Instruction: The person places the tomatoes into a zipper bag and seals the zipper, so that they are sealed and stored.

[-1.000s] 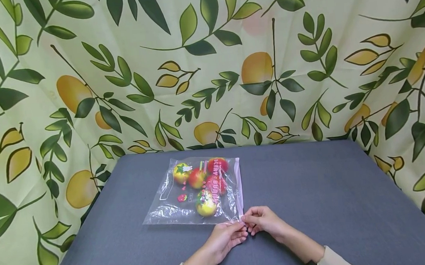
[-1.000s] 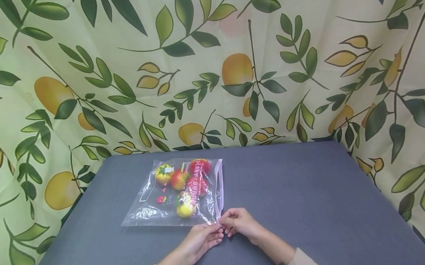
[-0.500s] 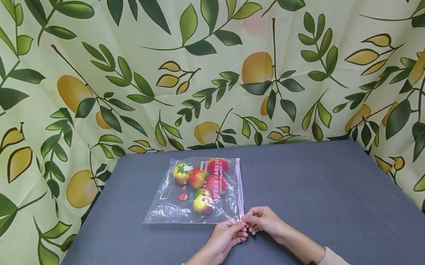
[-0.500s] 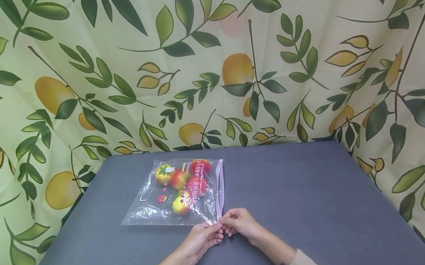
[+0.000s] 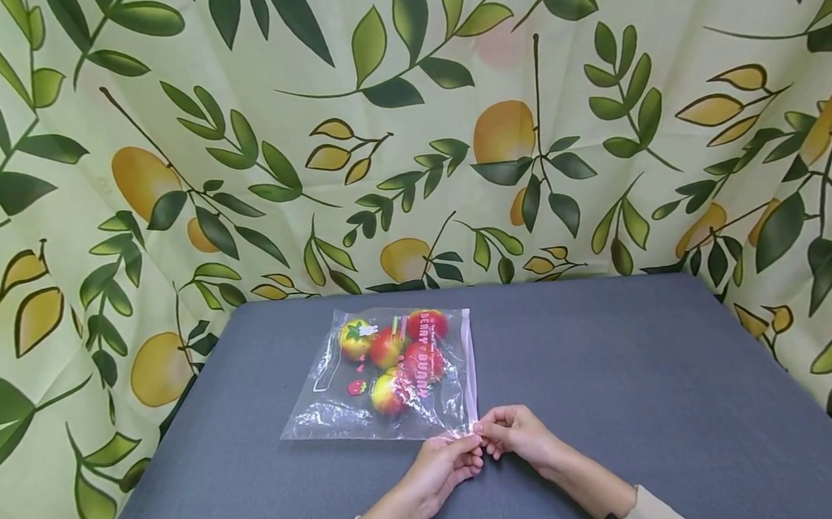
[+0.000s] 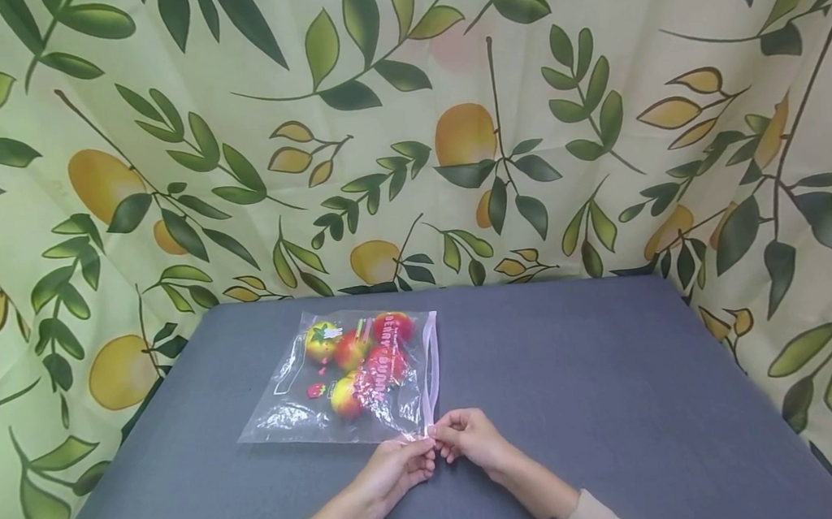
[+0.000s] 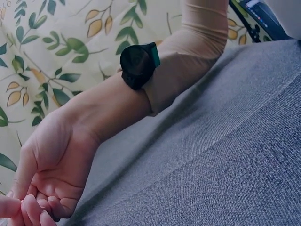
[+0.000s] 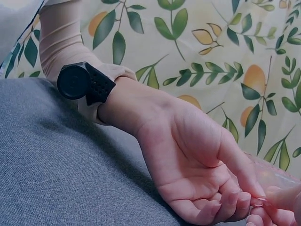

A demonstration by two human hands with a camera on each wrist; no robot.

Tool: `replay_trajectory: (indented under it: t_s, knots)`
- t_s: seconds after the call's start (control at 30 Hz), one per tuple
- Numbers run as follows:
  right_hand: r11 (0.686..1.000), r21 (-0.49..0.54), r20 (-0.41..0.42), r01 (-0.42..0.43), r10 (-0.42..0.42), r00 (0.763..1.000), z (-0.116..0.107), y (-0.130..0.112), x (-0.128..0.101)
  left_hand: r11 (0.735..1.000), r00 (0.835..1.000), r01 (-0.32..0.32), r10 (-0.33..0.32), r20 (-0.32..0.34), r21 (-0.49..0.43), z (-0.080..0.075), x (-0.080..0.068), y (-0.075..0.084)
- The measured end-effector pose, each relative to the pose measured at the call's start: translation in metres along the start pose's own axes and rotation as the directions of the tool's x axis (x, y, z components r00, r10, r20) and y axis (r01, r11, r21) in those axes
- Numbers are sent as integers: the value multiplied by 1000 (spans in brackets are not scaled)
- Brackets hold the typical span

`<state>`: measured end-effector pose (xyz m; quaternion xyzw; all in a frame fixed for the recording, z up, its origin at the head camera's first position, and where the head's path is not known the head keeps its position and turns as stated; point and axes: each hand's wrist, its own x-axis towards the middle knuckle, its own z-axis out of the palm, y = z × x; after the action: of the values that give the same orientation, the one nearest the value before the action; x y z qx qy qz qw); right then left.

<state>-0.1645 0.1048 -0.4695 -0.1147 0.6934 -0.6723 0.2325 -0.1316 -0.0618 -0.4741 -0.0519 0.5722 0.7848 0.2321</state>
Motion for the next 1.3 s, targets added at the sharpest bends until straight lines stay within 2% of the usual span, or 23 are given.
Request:
replay_trajectory:
  t_s: [0.43,1.07,1.3]
  knots:
    - [1000,24,0,10,-10,1000,1,0,1,1000,1000,4,-4,-10,-26,1,0,-2]
    - [1000,19,-47,-12,13,999,1,-2,5,1000,1000,-1,1,0,-28,1,-3,-3]
    - [1000,27,-46,-9,10,999,0,0,6,999,1000,-26,27,16,-33,1,-4,-5]
